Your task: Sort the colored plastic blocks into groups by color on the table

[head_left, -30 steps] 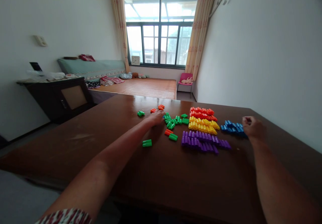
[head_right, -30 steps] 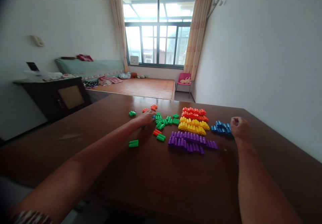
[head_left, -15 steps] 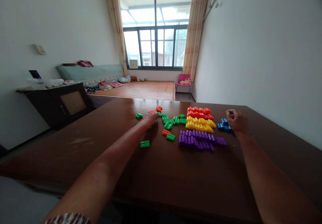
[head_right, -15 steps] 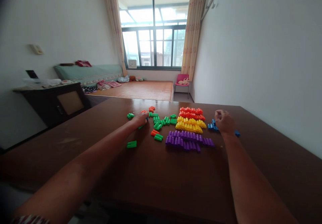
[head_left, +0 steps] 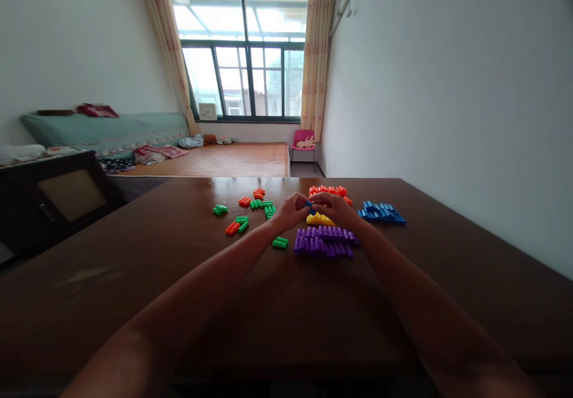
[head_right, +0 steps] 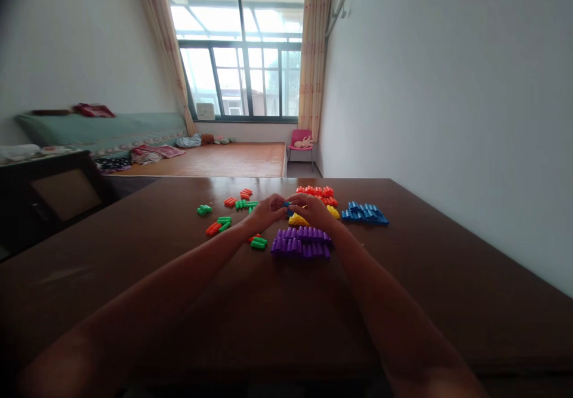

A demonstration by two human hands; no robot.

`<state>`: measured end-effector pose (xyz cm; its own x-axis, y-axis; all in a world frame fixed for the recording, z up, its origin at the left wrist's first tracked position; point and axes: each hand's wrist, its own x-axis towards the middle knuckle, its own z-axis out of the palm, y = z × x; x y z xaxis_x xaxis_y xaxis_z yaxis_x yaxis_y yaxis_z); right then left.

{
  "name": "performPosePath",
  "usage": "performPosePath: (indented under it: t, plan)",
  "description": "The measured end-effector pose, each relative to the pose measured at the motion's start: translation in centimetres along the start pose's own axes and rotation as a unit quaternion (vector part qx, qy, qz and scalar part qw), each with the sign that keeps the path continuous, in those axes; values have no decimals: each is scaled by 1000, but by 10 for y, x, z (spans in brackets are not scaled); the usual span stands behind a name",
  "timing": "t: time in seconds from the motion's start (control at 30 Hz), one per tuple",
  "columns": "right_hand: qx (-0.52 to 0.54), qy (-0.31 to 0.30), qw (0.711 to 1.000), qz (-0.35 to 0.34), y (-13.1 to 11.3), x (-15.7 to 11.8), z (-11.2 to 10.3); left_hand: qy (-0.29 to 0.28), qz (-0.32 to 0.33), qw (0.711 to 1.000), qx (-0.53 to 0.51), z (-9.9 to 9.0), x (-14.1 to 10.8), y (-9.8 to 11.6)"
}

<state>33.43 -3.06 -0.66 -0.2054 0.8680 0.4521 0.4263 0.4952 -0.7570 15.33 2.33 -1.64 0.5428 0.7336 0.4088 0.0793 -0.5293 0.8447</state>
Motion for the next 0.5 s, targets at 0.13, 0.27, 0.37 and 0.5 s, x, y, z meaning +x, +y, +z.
performPosePath:
  t: [0.13, 0.27, 0.37, 0.5]
  plan:
    - [1, 74, 997, 33, 23, -4, -33, 8, -7, 1000, 22, -15, -5, 2]
    - [-127, 294, 933, 163, 70, -38, -110, -2, -12, 993, 120, -56, -23, 2]
    - [-260, 349, 862, 262, 97, -68, -154, 7, -27, 988, 153, -90, -42, -6]
    - [-361, 299, 827, 312, 107, -79, -161, 19, -77, 984, 158, -126, -66, -26]
